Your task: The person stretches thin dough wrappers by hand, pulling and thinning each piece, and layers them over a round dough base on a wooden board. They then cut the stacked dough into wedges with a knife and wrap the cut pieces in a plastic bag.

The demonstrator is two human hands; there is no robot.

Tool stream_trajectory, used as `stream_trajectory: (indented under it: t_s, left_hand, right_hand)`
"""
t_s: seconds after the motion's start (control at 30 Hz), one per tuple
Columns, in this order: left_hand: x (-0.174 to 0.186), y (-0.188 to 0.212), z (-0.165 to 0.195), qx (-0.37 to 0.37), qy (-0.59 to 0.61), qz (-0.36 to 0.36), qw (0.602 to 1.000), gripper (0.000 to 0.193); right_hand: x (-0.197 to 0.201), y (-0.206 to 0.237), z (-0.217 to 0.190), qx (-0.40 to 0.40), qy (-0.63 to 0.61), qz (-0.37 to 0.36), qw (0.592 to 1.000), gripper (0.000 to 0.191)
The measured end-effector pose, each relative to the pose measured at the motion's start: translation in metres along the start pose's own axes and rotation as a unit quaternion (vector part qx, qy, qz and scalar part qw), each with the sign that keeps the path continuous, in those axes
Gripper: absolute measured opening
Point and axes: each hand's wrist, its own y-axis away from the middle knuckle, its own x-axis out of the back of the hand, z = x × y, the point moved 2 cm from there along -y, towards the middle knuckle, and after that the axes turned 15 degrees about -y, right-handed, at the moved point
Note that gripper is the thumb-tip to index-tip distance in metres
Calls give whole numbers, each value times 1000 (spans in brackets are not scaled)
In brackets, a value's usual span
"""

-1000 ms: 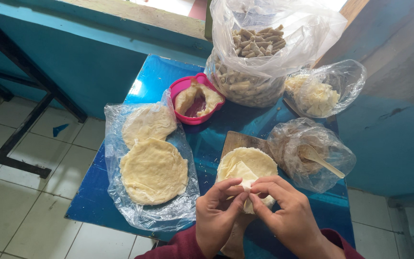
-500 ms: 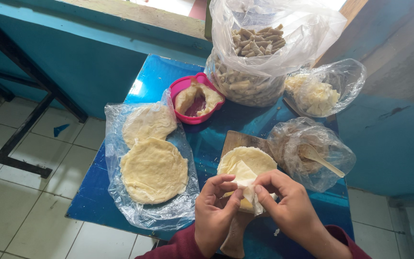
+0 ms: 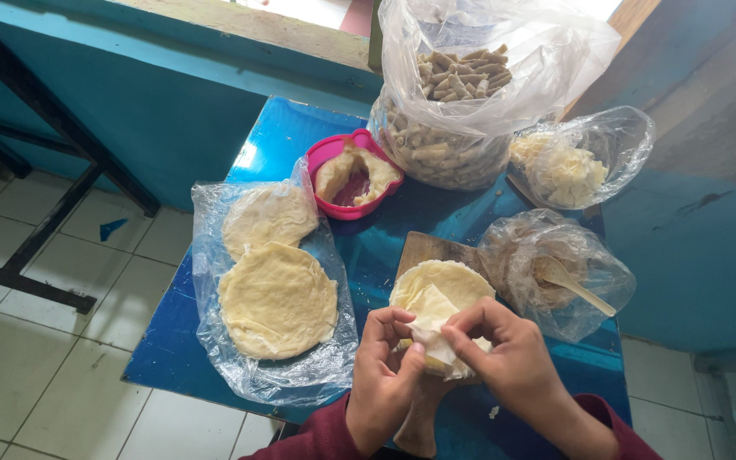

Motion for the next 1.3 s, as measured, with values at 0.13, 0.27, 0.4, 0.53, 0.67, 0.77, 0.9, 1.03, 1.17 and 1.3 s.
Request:
stream_trajectory:
  t_s: [0.13,0.27,0.4,0.53,0.67,0.77,0.9,1.03,1.17,1.3]
  left_hand:
    - [1,-6,0,8,12,-1,1000,42]
    - [-3,-6,15,10,-56,20,998,50]
    - [-9,1,32,-1,-90,6,996,57]
    - [-18,3,43,-94,-178,28,979,55]
    - [-25,6,41,-111,-122,34,986,47]
    - [-26,7,32,-49,-34,24,998,43]
    - [-19,2,19,-3,14,-14,1000,43]
    - [-5,4,11,78,44,-16,996,27]
    - [0,6,20,21,-25,7,999,17]
    - [-2,12,36,34,-120,8,992,23]
  right_hand:
    - [-10,7,-7,59,56,-22,996,16]
    - [-7,6,-10,13,-1,-29,999,27]
    - [-6,5,-4,-15,-26,-31,999,39]
    - [-5,14,2,8,-100,31,995,21]
    - [1,18,1,39,-121,85,988,16]
    - [3,17,3,2,-159,86,983,15]
    - [-7,30,7,62,-60,53,995,14]
    - [-18,36,17,94,-105,19,990,14]
    - [-18,36,24,-12,-239,80,968,13]
    - [-25,40,14,48,-179,78,980,23]
